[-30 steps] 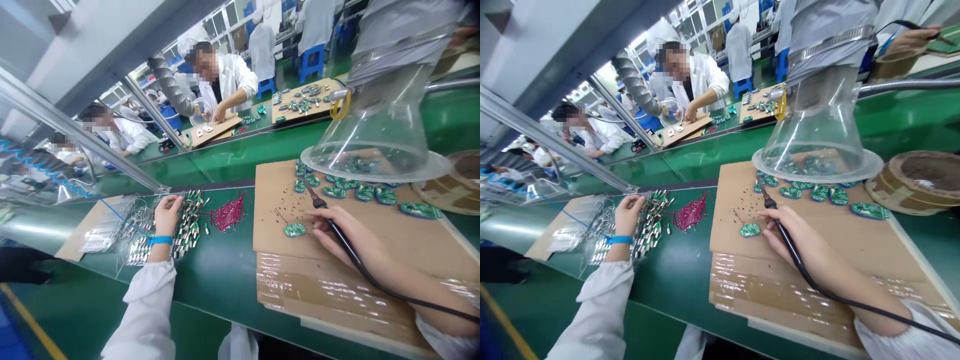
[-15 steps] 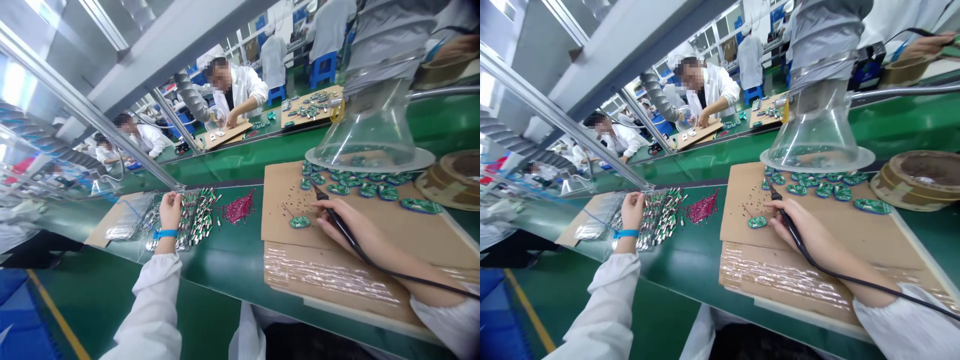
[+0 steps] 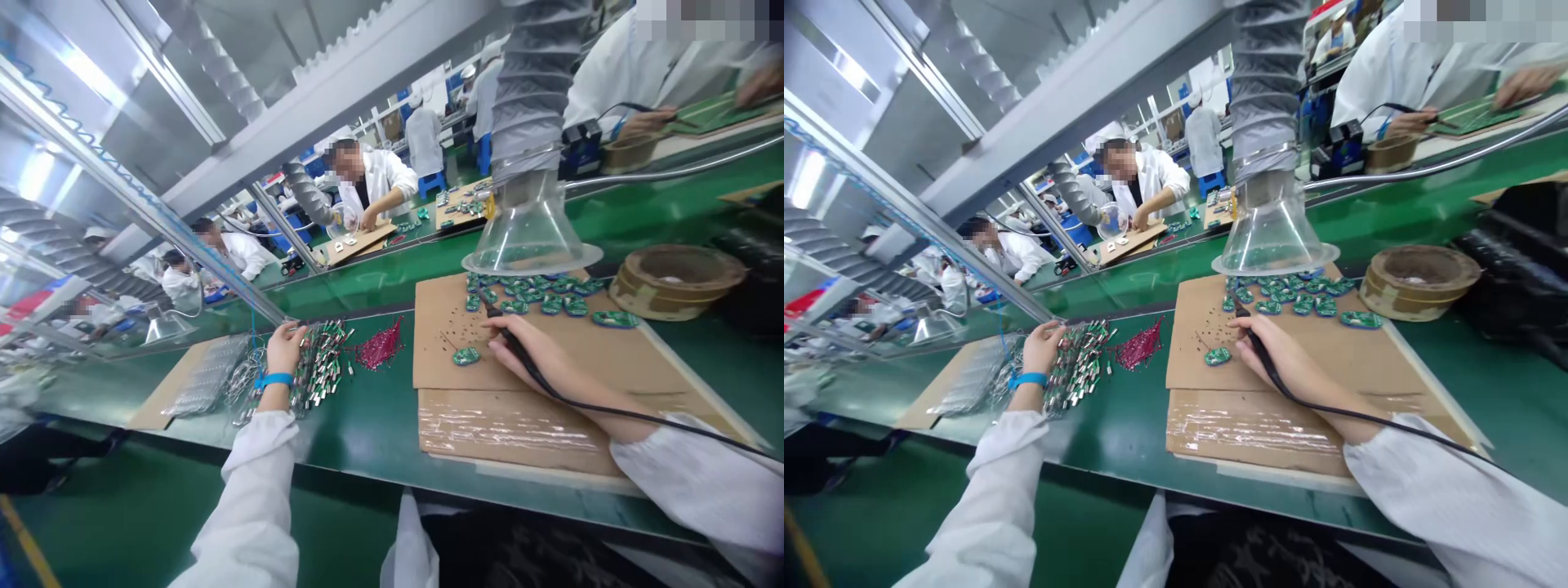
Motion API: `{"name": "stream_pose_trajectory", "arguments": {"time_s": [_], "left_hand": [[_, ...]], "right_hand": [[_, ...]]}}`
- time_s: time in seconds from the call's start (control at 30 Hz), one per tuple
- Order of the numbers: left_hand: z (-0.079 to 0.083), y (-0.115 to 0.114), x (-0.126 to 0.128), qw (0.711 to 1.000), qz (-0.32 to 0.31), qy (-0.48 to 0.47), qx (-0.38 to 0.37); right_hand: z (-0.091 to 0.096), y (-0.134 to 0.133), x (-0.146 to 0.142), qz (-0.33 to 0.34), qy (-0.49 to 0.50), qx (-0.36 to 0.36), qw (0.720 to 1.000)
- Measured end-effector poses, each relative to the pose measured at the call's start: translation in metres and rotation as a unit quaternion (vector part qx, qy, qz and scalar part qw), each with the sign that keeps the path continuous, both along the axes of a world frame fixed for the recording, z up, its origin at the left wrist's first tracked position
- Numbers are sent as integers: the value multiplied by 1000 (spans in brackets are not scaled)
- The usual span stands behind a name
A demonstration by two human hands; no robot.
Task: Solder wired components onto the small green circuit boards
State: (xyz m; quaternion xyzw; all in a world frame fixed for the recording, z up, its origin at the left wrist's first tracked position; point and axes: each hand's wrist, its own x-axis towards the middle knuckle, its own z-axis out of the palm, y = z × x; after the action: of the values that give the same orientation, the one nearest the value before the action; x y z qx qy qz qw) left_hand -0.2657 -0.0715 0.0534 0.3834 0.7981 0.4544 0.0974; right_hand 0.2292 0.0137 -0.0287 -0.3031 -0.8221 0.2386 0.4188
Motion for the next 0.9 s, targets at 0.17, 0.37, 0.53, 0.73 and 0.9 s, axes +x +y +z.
{"name": "stream_pose_trajectory", "arguments": {"time_s": [0.17,0.37,0.53,0.73,0.9], "left_hand": [[5,10,70,985,-139,-100,23],[-32,29,218,918,-343,-201,9],[-42,28,293,881,-426,-195,63],[-36,21,304,892,-432,-55,123],[-30,25,306,870,-451,127,155]], "right_hand": [[3,-2,0,0,19,-4,1000],[8,-13,-10,14,32,-21,999],[19,-27,-10,19,55,-75,995],[34,-37,-1,9,106,-132,985],[38,-37,7,4,147,-190,971]]}}
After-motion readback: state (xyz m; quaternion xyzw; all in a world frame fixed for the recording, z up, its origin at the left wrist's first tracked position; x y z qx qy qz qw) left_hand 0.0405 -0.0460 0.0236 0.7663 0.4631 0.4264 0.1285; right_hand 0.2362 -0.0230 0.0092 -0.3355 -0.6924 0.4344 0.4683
